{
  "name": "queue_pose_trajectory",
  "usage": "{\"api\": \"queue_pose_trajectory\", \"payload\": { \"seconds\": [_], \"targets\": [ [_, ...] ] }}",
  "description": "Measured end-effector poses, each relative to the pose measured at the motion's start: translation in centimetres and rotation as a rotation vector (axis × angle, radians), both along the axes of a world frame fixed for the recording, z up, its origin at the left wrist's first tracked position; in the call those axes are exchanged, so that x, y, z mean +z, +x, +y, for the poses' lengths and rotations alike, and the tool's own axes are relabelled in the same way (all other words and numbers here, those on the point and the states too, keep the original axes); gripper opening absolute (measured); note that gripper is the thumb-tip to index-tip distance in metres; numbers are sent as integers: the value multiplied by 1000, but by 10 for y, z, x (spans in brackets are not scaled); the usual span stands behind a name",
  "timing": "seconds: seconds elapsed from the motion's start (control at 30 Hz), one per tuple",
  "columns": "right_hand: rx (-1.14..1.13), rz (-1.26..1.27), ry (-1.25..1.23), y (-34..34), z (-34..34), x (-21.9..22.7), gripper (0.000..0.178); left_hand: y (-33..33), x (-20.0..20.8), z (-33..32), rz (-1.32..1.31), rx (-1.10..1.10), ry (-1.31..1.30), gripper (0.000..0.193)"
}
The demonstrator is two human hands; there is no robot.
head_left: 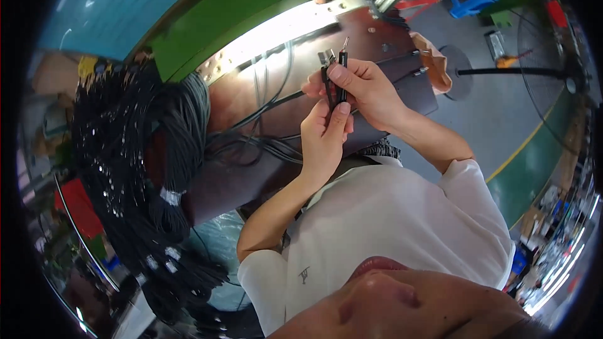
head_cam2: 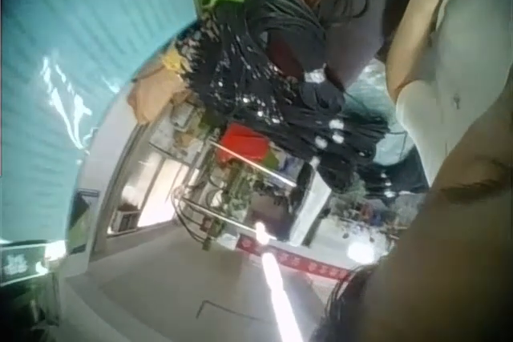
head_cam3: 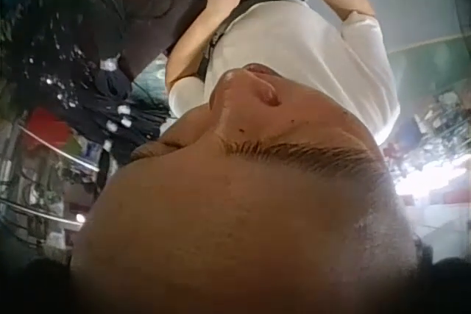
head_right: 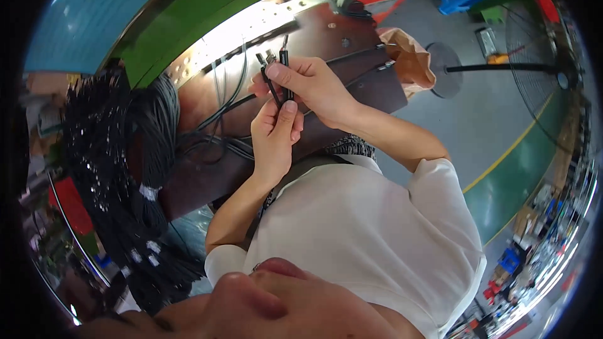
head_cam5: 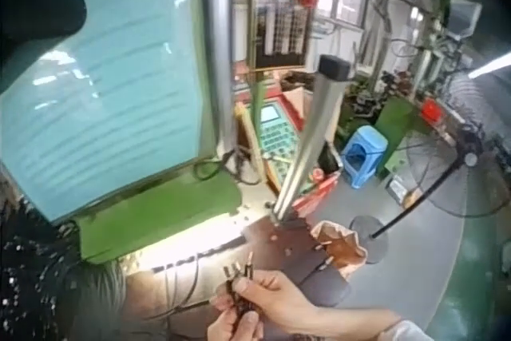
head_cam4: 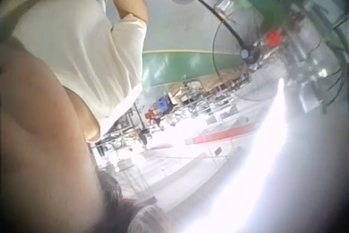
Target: Assembling and testing black cable bundles by plugging connectors into a testing fixture at a factory workstation.
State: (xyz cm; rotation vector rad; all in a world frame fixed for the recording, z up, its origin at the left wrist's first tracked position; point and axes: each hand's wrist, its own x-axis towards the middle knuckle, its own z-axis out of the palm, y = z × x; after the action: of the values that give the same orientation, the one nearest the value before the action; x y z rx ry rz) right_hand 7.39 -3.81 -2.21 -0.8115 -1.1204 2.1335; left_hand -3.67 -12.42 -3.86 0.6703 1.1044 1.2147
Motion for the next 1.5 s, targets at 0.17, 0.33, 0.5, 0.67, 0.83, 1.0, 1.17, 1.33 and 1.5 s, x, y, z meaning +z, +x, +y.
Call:
{"api": "queue_pose_trajectory", "payload": {
  "seconds": [0.17, 0.33, 0.5, 0.67, 0.83, 1.0, 1.17, 1.33, 1.5],
  "targets": [
    [287, -19, 224, -13, 18, -6, 40, -24, 0, -18, -100, 125, -37, 25],
    [-138, -1053, 1861, -31, 89, -48, 37, -26, 3, -21, -266, 131, -61, 29],
    [85, -838, 1607, -18, 88, -51, 24, -28, 6, -19, -337, 160, -133, 27],
    [72, -696, 1631, 18, 56, -26, 29, -24, 0, -13, -370, 142, -195, 26],
    [2, -603, 1816, -5, 40, -21, 28, -20, 3, -10, -319, 89, -231, 33],
    [58, -521, 1519, -10, 34, -27, 24, -37, 0, -29, -298, 234, -136, 30],
    [246, -508, 1434, -13, 36, -26, 22, -34, 4, -28, -481, 277, -159, 31],
    [311, -523, 1570, -16, 35, -19, 29, -37, 6, -26, -501, 223, -245, 29],
    [292, -530, 1580, -26, 30, -24, 29, -37, 11, -27, -501, 184, -193, 34]
  ]
}}
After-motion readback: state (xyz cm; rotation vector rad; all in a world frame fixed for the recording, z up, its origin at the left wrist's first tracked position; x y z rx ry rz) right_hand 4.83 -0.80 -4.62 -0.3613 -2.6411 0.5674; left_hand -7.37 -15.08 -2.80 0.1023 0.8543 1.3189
